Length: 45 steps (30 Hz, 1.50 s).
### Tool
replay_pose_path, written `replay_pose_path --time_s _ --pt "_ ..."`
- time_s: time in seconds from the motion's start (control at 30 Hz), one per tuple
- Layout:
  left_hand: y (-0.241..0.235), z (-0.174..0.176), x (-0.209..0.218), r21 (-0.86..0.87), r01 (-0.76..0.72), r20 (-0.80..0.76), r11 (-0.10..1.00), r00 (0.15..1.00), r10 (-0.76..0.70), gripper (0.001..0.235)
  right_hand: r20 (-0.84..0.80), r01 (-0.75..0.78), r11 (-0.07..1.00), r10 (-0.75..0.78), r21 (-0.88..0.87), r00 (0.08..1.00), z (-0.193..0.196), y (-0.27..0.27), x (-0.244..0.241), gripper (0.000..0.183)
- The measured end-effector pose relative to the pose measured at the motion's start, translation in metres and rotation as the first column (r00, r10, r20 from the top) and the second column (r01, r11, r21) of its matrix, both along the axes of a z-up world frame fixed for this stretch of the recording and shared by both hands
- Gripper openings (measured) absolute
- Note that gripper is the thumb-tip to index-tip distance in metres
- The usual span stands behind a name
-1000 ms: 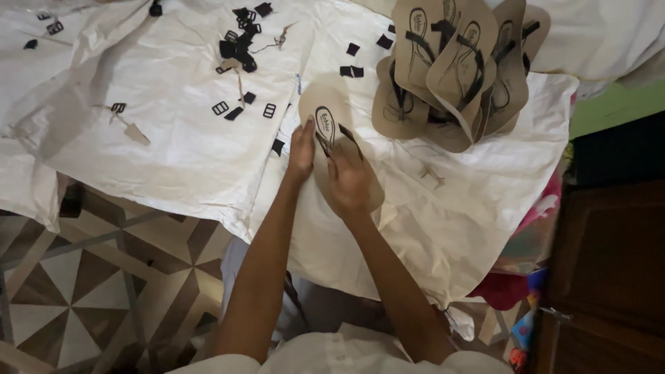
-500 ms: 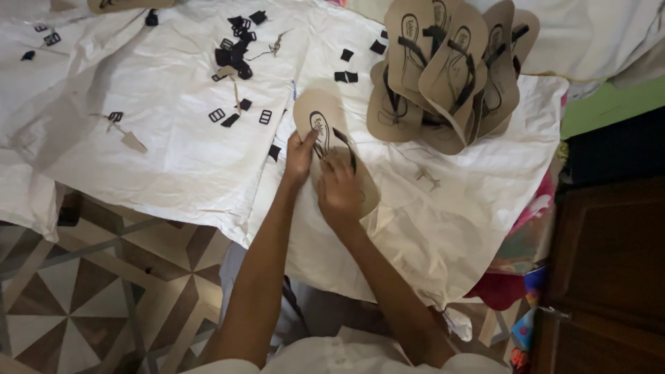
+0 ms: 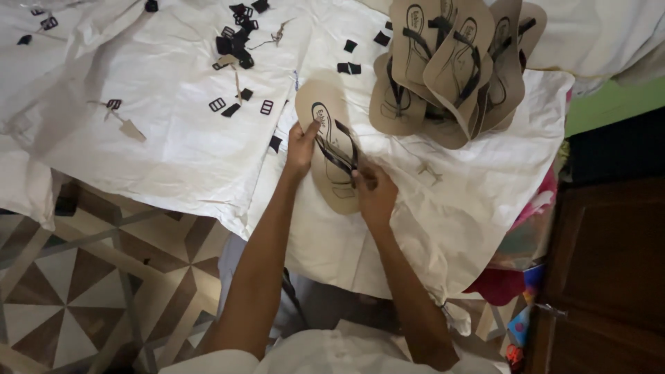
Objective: The person assembles straps and buckles onto sandal soles.
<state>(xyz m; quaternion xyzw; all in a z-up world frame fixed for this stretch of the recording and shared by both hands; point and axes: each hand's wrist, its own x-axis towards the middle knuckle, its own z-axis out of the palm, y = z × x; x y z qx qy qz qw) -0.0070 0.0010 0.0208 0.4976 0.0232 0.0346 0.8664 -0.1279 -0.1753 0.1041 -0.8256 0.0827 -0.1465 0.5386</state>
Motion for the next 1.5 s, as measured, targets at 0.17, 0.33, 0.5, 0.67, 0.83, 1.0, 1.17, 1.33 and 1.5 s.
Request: replay_pose_path --time_s 0.17,0.33,0.5,0.67,0.83,1.0,1.17,1.33,1.5 --pt "0.0 0.002 -0.001 0.014 -0.012 -0.001 1.0 1.0 0.012 0.022 -0.057 -0.046 0.999 0.046 -0.006 0.997 -0.012 0.002 0.006 0.027" --pt "-0.002 0.012 -0.006 0.028 -0.009 0.004 1.0 1.0 0.009 0.021 0.059 -0.116 0.974 0.129 -0.194 0.99 -0.023 -0.005 0.011 0.029" --pt "0.001 0.005 -0.005 0.052 -0.017 0.017 0.999 1.0 0.016 0.022 -0.192 -0.189 0.93 0.133 -0.314 0.972 -0.015 -0.003 0.017 0.057" --pt "0.001 0.002 -0.003 0.051 -0.022 0.001 0.998 1.0 0.022 0.023 -0.196 -0.168 0.948 0.116 -0.272 0.974 -0.012 0.003 0.021 0.056" --pt "0.001 0.011 -0.008 0.008 -0.009 -0.008 1.0 1.0 0.009 0.022 -0.212 -0.139 0.961 0.088 -0.238 0.973 -0.01 0.013 0.024 0.052" --pt "0.001 0.023 -0.012 0.044 0.022 -0.01 0.999 1.0 -0.021 0.025 -0.201 -0.101 0.956 0.045 -0.275 0.978 -0.005 0.018 0.025 0.048" --pt "0.0 0.032 -0.016 0.107 0.03 0.123 0.994 0.991 -0.043 0.028 -0.221 -0.083 0.978 0.039 -0.191 0.974 0.002 0.021 0.024 0.042" --pt "0.001 0.007 -0.008 0.106 0.005 0.025 0.994 1.0 -0.007 0.017 -0.166 -0.127 0.962 0.087 -0.242 0.982 -0.003 0.02 0.024 0.042" --pt "0.004 -0.01 -0.002 0.091 -0.05 0.023 0.995 0.999 0.048 0.017 -0.079 -0.108 0.96 0.091 -0.257 0.993 -0.007 0.028 0.024 0.058"
